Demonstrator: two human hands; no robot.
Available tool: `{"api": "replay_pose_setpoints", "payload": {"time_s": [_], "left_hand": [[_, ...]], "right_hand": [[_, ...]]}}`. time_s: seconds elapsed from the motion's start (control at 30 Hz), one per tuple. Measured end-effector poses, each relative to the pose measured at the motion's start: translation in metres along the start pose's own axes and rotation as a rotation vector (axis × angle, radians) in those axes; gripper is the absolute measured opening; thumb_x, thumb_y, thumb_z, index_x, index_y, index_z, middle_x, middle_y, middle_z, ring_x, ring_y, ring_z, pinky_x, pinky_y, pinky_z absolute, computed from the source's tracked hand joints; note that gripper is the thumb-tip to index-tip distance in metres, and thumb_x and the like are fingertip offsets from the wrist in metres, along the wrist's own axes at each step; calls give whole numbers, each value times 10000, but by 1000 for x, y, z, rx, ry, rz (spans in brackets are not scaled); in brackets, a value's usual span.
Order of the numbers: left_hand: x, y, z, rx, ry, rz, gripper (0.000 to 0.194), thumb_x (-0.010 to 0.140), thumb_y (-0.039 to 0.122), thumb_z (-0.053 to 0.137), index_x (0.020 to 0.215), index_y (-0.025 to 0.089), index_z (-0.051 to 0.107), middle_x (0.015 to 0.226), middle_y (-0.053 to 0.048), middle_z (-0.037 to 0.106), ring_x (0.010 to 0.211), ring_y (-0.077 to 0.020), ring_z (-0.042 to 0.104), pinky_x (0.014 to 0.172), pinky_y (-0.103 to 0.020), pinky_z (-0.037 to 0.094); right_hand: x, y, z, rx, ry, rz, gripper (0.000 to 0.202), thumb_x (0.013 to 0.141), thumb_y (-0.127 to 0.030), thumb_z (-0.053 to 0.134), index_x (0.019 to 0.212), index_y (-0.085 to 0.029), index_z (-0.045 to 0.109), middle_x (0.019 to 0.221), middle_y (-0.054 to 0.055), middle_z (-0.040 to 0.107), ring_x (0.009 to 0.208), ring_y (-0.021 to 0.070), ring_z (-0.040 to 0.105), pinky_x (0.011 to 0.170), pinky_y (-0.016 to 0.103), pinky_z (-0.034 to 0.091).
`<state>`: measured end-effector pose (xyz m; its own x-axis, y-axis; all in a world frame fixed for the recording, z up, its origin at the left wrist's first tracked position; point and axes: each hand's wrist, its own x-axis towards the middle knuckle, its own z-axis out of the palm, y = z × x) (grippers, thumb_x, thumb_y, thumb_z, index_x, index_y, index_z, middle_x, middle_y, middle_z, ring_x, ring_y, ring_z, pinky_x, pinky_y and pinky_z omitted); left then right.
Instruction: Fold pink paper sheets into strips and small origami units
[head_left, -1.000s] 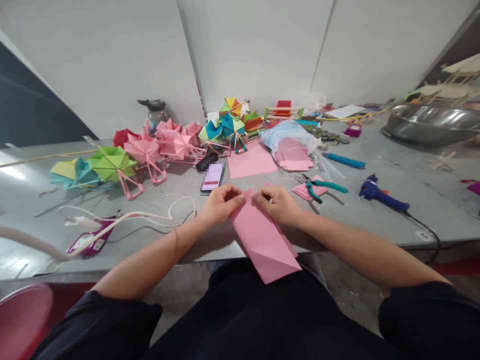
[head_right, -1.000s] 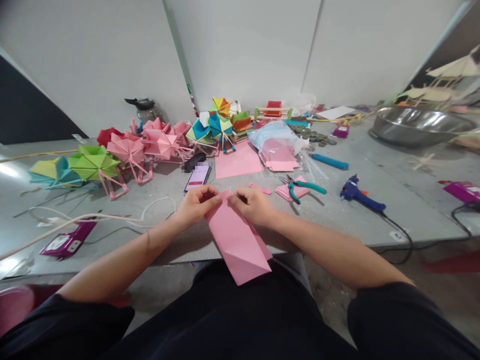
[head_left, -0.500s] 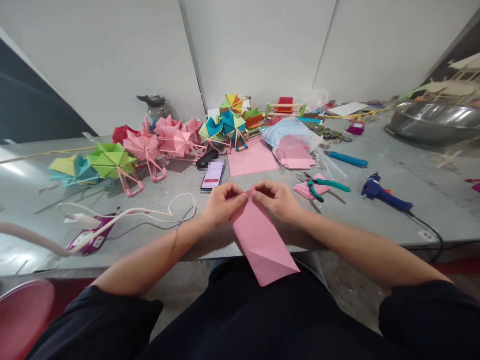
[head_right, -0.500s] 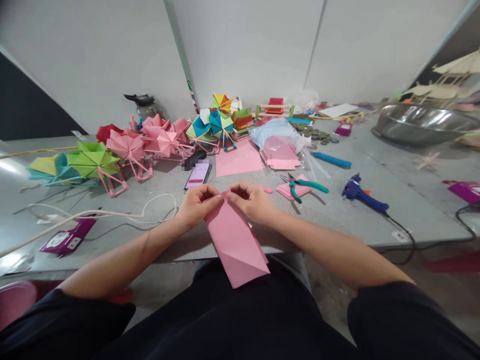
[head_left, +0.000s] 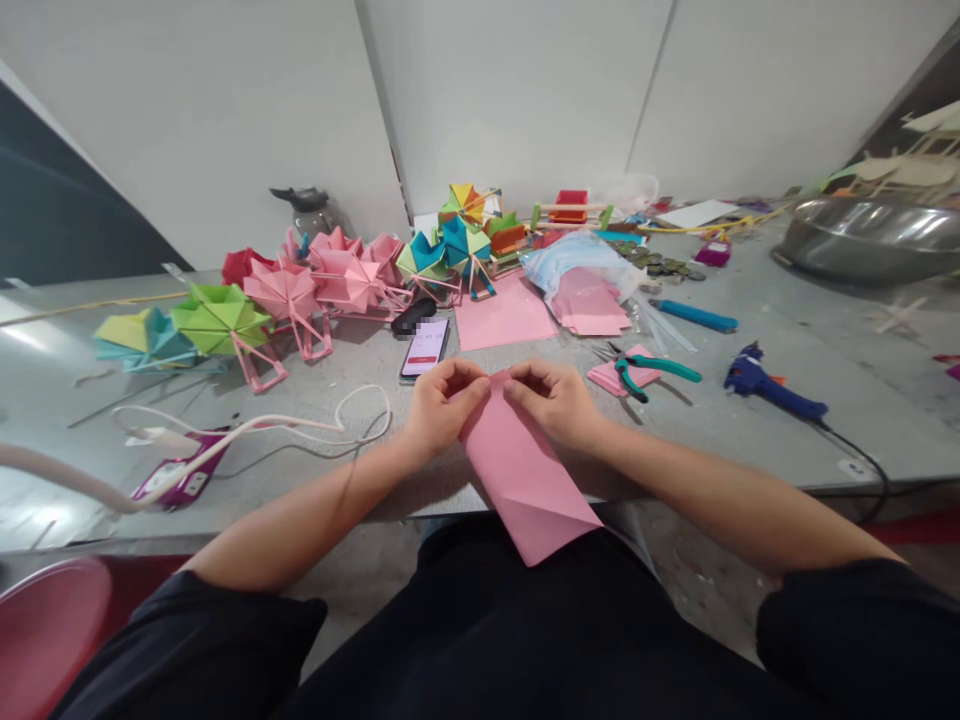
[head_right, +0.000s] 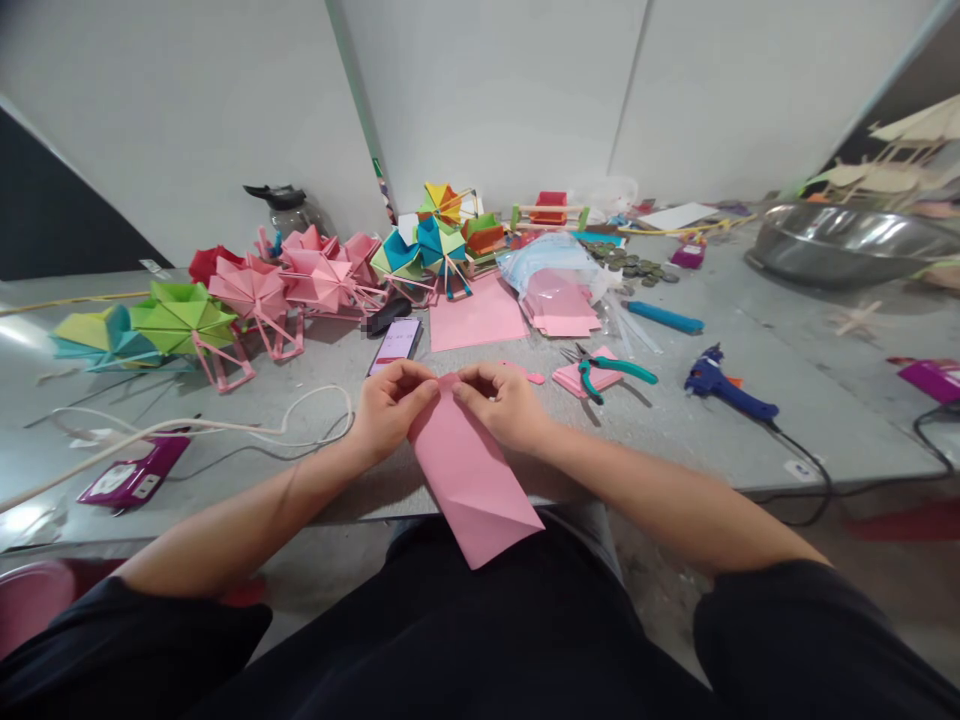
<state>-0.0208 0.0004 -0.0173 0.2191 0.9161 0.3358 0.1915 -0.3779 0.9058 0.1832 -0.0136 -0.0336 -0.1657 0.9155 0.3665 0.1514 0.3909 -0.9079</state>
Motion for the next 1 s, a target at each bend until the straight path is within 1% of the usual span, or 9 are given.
{"api": "replay_pose_setpoints", "payload": {"time_s": [0.13, 0.23, 0.43, 0.57, 0.7, 0.83, 1.0], "left_hand": [[-2, -1, 1, 7, 36, 17, 193, 879, 394, 761, 890, 203, 732, 898, -55, 780, 850, -198, 713, 808, -347, 583], [-3, -1, 3, -20, 51, 17, 187, 868, 383, 769, 893, 197, 762, 909, -63, 800, 858, -209, 736, 828, -361, 600], [-5, -1, 5, -15, 59, -13, 178, 870, 362, 779, 895, 186, 787, 892, -67, 810, 834, -211, 743, 801, -358, 614], [-5, -3, 4, -10, 57, -21, 158, 891, 345, 770, 903, 189, 791, 896, -66, 811, 823, -205, 733, 783, -348, 611], [-4, -4, 2, -14, 62, -11, 163, 899, 344, 762, 928, 188, 798, 923, -68, 819, 840, -203, 731, 802, -348, 606], [-2, -3, -2, 5, 84, -19, 179, 914, 352, 761, 967, 185, 801, 965, -72, 825, 884, -208, 733, 852, -363, 611], [-1, -2, -3, 30, 83, -15, 181, 928, 338, 745, 988, 184, 819, 983, -84, 834, 901, -224, 748, 856, -371, 616]], "right_hand": [[-1, -2, 2, -18, 13, -10, 246, 924, -453, 730, 976, -219, 783, 935, 69, 805, 831, 224, 720, 784, 384, 598], [-2, -3, 3, -33, 33, -17, 266, 942, -478, 711, 973, -228, 798, 947, 72, 814, 850, 237, 728, 798, 398, 606], [-2, 0, 4, -66, 35, -41, 294, 952, -516, 715, 976, -242, 819, 944, 74, 811, 871, 253, 730, 808, 412, 608], [-3, 2, 4, -43, 22, -24, 318, 967, -541, 689, 988, -244, 802, 933, 69, 799, 867, 249, 719, 796, 406, 601], [-5, 0, 2, -25, 59, -32, 261, 949, -486, 712, 1031, -240, 737, 981, 68, 774, 841, 221, 707, 778, 383, 597], [-8, -4, 0, -53, 54, -104, 209, 912, -439, 748, 938, -247, 668, 973, 68, 748, 850, 221, 705, 807, 395, 601], [-9, -6, 0, -78, 9, -43, 248, 897, -456, 773, 976, -236, 691, 922, 62, 756, 804, 218, 718, 749, 378, 603]]}}
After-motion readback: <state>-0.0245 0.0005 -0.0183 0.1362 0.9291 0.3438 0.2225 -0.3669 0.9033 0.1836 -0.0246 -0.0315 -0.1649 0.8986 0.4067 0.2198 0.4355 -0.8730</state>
